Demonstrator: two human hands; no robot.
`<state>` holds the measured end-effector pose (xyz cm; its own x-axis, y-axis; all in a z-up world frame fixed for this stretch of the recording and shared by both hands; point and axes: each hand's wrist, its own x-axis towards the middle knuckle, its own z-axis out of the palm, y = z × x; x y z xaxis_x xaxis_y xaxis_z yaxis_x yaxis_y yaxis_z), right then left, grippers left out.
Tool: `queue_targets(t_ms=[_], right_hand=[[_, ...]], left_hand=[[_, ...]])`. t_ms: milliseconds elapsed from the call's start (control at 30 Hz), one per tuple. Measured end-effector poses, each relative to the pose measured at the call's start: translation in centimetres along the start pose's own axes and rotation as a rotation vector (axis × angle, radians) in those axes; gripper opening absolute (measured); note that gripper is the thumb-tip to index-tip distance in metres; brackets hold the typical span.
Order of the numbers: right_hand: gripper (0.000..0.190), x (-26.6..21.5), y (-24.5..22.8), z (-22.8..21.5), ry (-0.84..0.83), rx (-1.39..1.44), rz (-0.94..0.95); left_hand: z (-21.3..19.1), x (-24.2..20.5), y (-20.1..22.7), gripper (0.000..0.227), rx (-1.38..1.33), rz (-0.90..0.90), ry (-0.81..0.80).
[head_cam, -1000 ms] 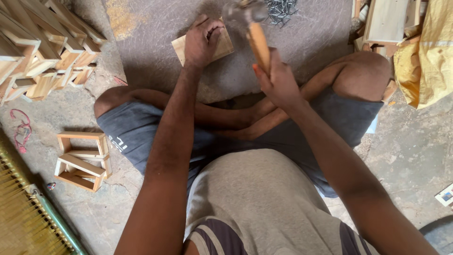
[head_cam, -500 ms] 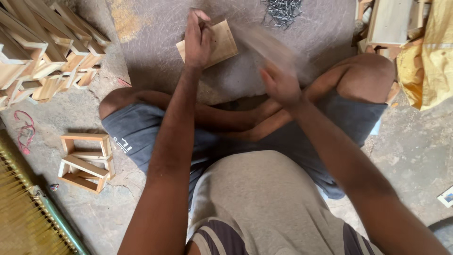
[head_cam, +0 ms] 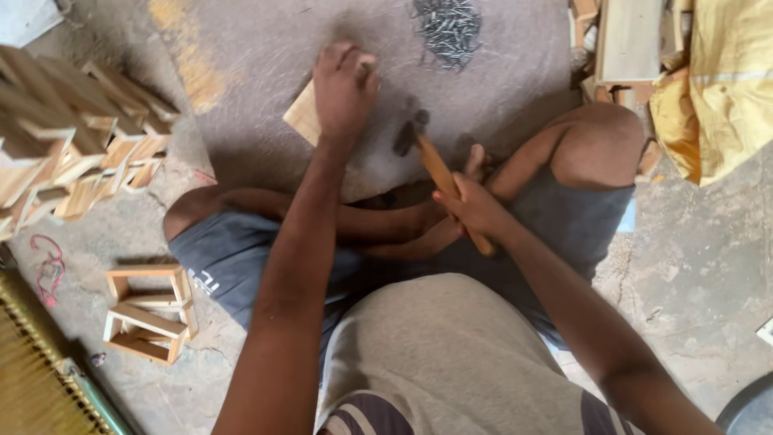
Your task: The person sits on the floor and assembles small wooden boxes by hand. They pick up wooden frames and flat panels, align them, and use a hammer to drive nails into the joints. Completed boxes are stacked nearby.
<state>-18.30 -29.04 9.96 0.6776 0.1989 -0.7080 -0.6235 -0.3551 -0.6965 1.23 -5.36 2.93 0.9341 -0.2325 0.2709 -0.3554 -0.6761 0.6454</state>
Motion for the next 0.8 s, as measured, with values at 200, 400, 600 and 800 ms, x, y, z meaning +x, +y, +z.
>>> queue_targets(t_ms=[200, 400, 600, 800], right_hand=[[0.042, 4.2, 0.0, -1.8, -0.141, -0.083, -0.060], [0.045, 4.1, -0.7, -1.4, -0.086, -0.106, -0.031], [0.038, 4.2, -1.2, -1.7, -0.098, -0.107, -0.106], [0.040, 4.8, -0.8, -1.0, -0.064, -0.089, 0.040]], left_hand=[[8.8, 3.9, 3.2, 0.040, 0.251, -0.251, -0.304], [9.0, 4.5, 4.0, 0.017, 0.184, -0.229, -0.102], [-1.8, -0.3, 3.5, 0.023, -0.283, -0.159, 0.037], [-10.5, -8.9, -1.0, 0.011, -0.053, -0.115, 0.010]])
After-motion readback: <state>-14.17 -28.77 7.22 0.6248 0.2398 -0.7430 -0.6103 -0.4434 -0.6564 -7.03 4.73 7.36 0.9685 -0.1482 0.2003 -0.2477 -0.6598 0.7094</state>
